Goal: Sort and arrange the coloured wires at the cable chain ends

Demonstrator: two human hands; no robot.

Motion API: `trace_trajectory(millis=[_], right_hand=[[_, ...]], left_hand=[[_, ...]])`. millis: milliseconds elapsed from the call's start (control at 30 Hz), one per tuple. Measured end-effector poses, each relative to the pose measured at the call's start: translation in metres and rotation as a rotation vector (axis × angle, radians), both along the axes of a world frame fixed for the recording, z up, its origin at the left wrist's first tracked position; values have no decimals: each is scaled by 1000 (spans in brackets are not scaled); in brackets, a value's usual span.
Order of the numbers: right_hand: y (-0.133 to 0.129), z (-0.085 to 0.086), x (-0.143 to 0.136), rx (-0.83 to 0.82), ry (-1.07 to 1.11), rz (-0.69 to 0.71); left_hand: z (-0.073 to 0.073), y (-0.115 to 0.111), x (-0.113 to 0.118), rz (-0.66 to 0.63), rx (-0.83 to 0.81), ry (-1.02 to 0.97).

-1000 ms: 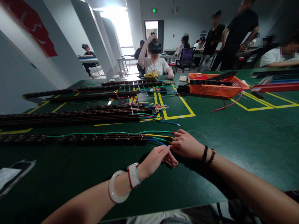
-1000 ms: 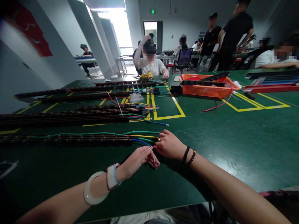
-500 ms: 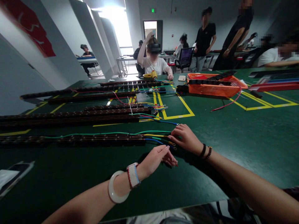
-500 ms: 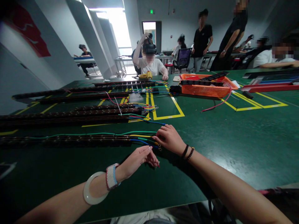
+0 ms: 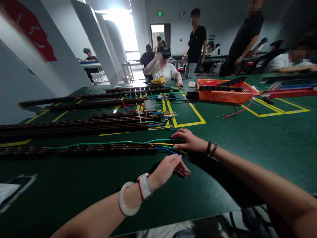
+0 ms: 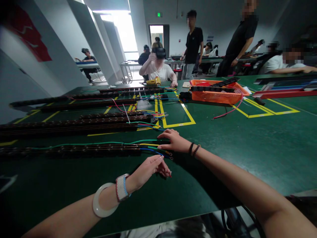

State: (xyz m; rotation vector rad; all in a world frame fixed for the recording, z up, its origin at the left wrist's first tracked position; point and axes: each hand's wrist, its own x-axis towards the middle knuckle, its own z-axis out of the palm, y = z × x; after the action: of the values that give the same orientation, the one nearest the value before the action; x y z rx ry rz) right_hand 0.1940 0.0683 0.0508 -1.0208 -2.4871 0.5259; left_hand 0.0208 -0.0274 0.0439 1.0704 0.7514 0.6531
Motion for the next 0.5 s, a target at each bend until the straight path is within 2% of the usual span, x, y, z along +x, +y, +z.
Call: trace_trajectory(millis=[100, 333, 500], right_hand=[[11, 3, -12, -3, -89, 103], [19, 6, -28, 10, -319, 208], [26, 8, -29, -182, -277, 316]], left_hand=[[1, 0, 0, -3, -2, 4], [-3, 1, 1, -11, -15, -22], [-2, 1, 0, 7, -25, -27]])
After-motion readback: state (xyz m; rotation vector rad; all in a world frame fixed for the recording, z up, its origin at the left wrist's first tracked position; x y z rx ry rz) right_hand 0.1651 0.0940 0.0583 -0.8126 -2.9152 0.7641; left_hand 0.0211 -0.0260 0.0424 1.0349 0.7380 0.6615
